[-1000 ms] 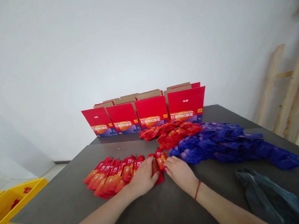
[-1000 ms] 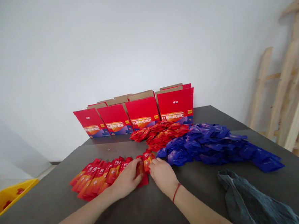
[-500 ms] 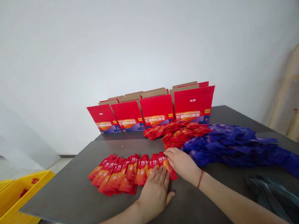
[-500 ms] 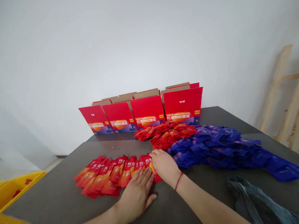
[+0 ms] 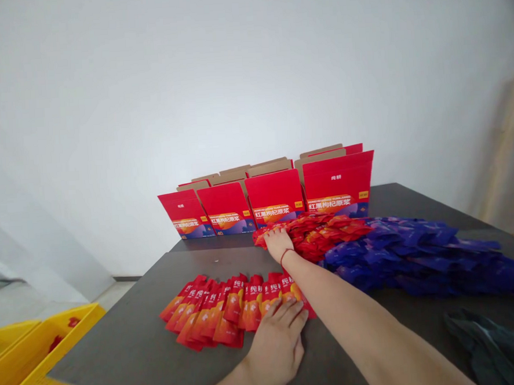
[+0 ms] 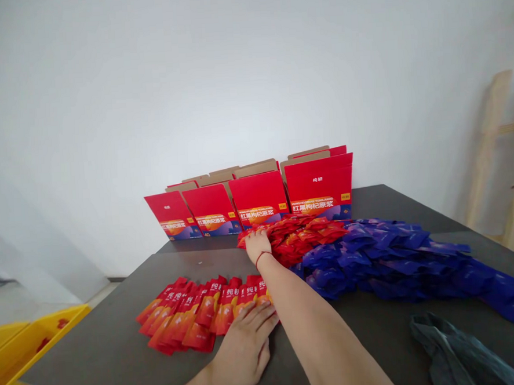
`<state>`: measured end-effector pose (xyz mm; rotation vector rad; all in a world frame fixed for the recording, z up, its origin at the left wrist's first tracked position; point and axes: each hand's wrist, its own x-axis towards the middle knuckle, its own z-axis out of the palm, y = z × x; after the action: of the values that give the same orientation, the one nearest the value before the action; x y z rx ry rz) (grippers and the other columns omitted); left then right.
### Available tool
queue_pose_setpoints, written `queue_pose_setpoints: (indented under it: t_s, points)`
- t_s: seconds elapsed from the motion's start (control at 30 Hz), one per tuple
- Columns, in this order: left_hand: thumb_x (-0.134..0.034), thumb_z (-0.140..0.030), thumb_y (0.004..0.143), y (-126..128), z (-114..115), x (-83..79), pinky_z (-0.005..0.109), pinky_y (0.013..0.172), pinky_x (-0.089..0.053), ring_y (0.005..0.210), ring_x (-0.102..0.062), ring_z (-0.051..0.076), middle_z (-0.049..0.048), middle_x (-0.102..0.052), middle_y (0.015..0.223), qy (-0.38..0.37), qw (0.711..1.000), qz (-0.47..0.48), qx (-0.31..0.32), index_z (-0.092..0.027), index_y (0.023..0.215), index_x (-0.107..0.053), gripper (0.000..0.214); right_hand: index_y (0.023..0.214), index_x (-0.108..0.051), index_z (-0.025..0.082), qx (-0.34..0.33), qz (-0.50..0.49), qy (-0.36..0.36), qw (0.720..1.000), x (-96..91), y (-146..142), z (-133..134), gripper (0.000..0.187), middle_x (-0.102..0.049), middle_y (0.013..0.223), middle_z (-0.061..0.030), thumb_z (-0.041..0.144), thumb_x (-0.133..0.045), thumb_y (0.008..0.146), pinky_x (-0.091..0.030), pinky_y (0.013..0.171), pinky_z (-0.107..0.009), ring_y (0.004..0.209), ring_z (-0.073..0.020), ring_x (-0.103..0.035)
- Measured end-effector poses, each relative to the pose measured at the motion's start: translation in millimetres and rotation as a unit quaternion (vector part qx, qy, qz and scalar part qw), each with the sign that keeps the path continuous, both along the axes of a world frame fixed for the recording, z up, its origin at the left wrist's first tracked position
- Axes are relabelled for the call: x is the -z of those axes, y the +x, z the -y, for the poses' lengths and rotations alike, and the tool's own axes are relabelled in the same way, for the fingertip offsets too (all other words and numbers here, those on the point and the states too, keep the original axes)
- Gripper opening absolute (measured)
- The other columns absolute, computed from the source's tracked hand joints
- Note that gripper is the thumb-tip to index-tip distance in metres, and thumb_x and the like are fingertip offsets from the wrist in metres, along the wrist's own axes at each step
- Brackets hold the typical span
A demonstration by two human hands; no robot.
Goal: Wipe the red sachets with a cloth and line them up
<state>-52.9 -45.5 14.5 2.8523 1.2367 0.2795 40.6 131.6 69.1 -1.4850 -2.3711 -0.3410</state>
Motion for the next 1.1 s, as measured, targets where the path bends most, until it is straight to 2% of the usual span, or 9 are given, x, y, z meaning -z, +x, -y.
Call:
queue_pose_setpoints:
  t_s: [0.13,0.27,0.33,0.43,0.57,0.7,0.8,0.93,1.1]
  points:
    - [-0.046,-0.017,0.083,2,0,0.6,0.045,0.114,-0.027,0.132,-0.04,0.023,0.0068,-0.048,0.14,0.001,1.0,0.023,-0.01,-0.019,0.134,-0.048,0.052,0.12,-0.054,0.019,-0.05,0.021,0.001,0.999,2.3,24,20,0.04,-0.057,0.121,-0.0074,0.04,-0.056,0.087,-0.05,0.084,-0.043,0.101,-0.0197,-0.058]
    - [-0.046,-0.014,0.08,2,0,0.2,0.048,0.113,-0.028,0.131,-0.041,0.024,0.0082,-0.048,0.14,-0.003,0.999,0.042,0.0,-0.019,0.135,-0.048,0.055,0.119,-0.055,0.02,-0.108,0.027,0.012,0.994,12.5,59,65,0.037,-0.056,0.123,-0.0072,0.039,-0.056,0.087,-0.048,0.087,-0.045,0.105,-0.0204,-0.057]
    - [-0.046,-0.014,0.08,3,0,-0.3,0.048,0.113,-0.027,0.131,-0.041,0.024,0.0082,-0.048,0.139,-0.006,0.999,0.048,0.0,-0.019,0.134,-0.048,0.055,0.119,-0.056,0.02,-0.132,0.02,0.009,0.991,22.8,74,88,0.032,-0.058,0.124,-0.0075,0.031,-0.054,0.089,-0.045,0.094,-0.045,0.114,-0.0216,-0.054]
    - [-0.046,-0.012,0.079,4,0,-1.7,0.047,0.113,-0.027,0.129,-0.042,0.024,0.0082,-0.051,0.136,-0.003,0.999,0.053,-0.002,-0.019,0.132,-0.05,0.054,0.122,-0.057,0.018,-0.147,-0.001,-0.006,0.989,41.3,83,114,0.034,-0.059,0.129,-0.0078,0.017,-0.047,0.09,-0.041,0.102,-0.037,0.125,-0.0194,-0.046]
    - [-0.045,-0.01,0.078,5,1,-4.5,0.047,0.111,-0.029,0.121,-0.048,0.023,0.008,-0.057,0.126,0.003,0.998,0.059,-0.003,-0.02,0.126,-0.051,0.049,0.126,-0.055,0.014,-0.137,-0.031,-0.027,0.99,58.4,83,136,0.039,-0.058,0.132,-0.0093,0.014,-0.045,0.089,-0.042,0.102,-0.033,0.124,-0.019,-0.049]
    - [-0.043,-0.011,0.079,4,4,-4.1,0.045,0.1,-0.042,0.109,-0.053,0.024,0.0104,-0.058,0.115,0.031,0.997,0.074,-0.017,-0.017,0.111,-0.054,0.034,0.127,-0.054,0.01,-0.128,-0.058,-0.038,0.989,62.9,87,151,0.042,-0.059,0.13,-0.0111,0.016,-0.049,0.086,-0.043,0.1,-0.032,0.117,-0.0196,-0.054]
    - [-0.043,-0.01,0.08,2,6,-1.0,0.045,0.097,-0.044,0.108,-0.053,0.025,0.0126,-0.056,0.116,0.073,0.993,0.091,-0.031,-0.016,0.108,-0.053,0.031,0.121,-0.06,0.012,-0.125,-0.073,-0.039,0.989,64.9,89,156,0.037,-0.064,0.122,-0.0089,0.014,-0.051,0.084,-0.044,0.098,-0.031,0.112,-0.0196,-0.057]
    - [-0.044,-0.009,0.079,2,5,-0.8,0.048,0.104,-0.038,0.122,-0.046,0.027,0.015,-0.05,0.13,0.099,0.992,0.076,0.002,-0.015,0.122,-0.046,0.044,0.109,-0.065,0.014,-0.097,-0.099,-0.036,0.99,65.0,87,156,0.027,-0.068,0.108,-0.008,0.017,-0.056,0.083,-0.048,0.09,-0.032,0.101,-0.0205,-0.06]
    - [-0.049,-0.014,0.079,4,0,-7.7,0.045,0.11,-0.034,0.132,-0.038,0.024,0.0117,-0.043,0.142,0.03,0.999,0.011,0.044,-0.016,0.139,-0.036,0.061,0.099,-0.066,0.018,-0.093,-0.101,-0.026,0.99,48.4,99,153,0.018,-0.068,0.098,-0.0042,0.02,-0.053,0.086,-0.049,0.085,-0.027,0.093,-0.0157,-0.06]
